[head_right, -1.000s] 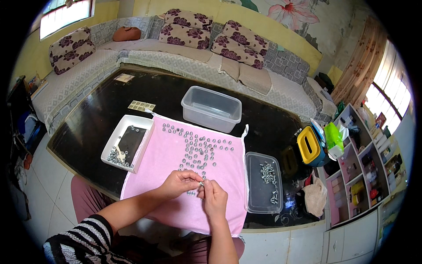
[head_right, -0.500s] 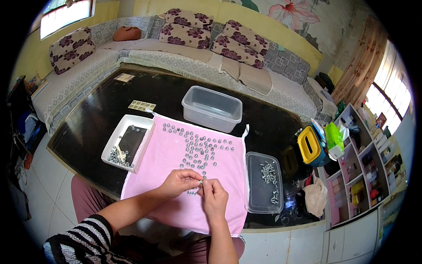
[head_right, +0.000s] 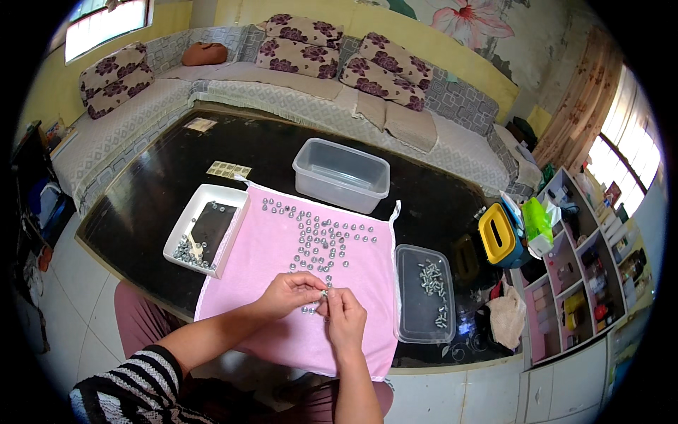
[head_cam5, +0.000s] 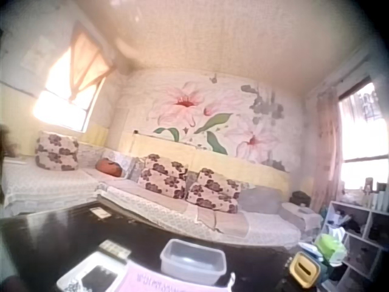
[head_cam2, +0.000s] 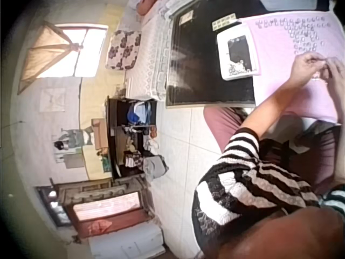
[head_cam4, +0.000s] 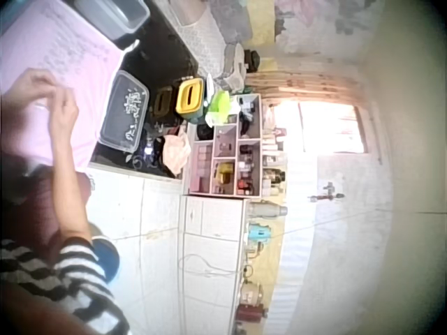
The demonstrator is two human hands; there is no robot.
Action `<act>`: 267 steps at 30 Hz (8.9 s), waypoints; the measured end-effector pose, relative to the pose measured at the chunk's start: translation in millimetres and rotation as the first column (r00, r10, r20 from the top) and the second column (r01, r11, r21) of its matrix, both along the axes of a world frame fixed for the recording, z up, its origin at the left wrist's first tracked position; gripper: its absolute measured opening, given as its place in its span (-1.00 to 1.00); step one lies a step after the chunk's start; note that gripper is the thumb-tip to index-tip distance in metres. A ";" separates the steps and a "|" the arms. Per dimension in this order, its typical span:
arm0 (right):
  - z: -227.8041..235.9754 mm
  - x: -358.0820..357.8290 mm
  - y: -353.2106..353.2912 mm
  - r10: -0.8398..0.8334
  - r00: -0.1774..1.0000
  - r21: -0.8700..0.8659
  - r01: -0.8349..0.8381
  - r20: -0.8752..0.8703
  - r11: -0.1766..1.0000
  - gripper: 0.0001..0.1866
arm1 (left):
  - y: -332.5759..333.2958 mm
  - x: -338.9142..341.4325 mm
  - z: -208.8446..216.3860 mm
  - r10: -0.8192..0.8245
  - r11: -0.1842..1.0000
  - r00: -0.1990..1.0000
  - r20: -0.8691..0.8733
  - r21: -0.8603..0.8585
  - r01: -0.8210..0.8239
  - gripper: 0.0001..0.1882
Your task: The person picks up small metal components from a tray and a pink cloth, joins the pieces together by hand, and arranges the assembled items in a T-shape on the cloth.
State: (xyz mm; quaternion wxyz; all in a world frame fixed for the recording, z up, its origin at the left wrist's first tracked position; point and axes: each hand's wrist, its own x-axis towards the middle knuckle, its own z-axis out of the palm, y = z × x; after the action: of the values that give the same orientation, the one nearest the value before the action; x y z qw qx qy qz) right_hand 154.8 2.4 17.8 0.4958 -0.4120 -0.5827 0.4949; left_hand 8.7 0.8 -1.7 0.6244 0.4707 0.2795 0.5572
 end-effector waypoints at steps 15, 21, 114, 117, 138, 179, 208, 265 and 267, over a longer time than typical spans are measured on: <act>3.8 0.8 -1.5 0.083 0.992 -0.084 -0.090 -0.092 0.992 -0.79 | 2.7 -0.3 -6.2 0.032 0.998 0.998 -0.057 0.055 -0.029 -0.84; -2.7 0.9 1.4 0.075 0.991 -0.030 -0.078 -0.113 0.996 -0.78 | 2.1 3.6 -3.4 0.029 0.996 0.999 -0.014 0.089 -0.027 -0.83; -10.3 4.1 3.2 0.091 0.970 -0.184 -0.134 -0.226 0.974 -0.60 | -1.1 0.9 -0.2 0.075 0.996 0.990 -0.118 0.048 -0.070 -0.88; -3.8 24.8 15.0 -0.068 0.941 -0.089 0.040 -0.331 0.995 -0.65 | -0.7 -0.2 3.5 0.124 0.992 0.965 -0.230 0.058 -0.113 -0.87; -2.9 181.5 15.7 -0.754 0.529 0.388 0.648 0.389 0.655 -0.93 | 80.7 29.5 7.5 0.528 0.820 0.259 -0.809 0.565 0.094 -0.90; -11.9 120.1 27.8 -0.513 0.776 0.239 0.455 0.366 0.858 -0.91 | 37.0 -233.3 11.1 0.539 0.733 -0.072 -0.839 0.510 -0.451 -0.75; -6.6 15.2 6.4 -0.026 0.990 -0.100 0.012 -0.135 0.995 -0.86 | 6.1 -10.9 14.8 0.094 0.972 0.985 -0.145 -0.199 -0.122 -0.80; -7.0 -5.8 5.9 0.035 0.933 -0.216 -0.119 -0.359 0.969 -0.87 | 1.7 -9.8 1.0 0.149 0.986 0.986 -0.073 -0.063 -0.153 -0.81; -7.3 -2.0 6.1 0.057 0.941 -0.218 -0.136 -0.334 0.966 -0.89 | 1.4 -9.8 1.3 0.141 0.987 0.986 -0.089 -0.064 -0.147 -0.79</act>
State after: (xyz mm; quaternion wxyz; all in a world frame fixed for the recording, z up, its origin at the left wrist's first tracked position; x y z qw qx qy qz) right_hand 152.7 8.5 10.5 0.5071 -0.3521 -0.4489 0.6460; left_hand -1.1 2.1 -0.4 0.5864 0.4499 0.3582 0.5704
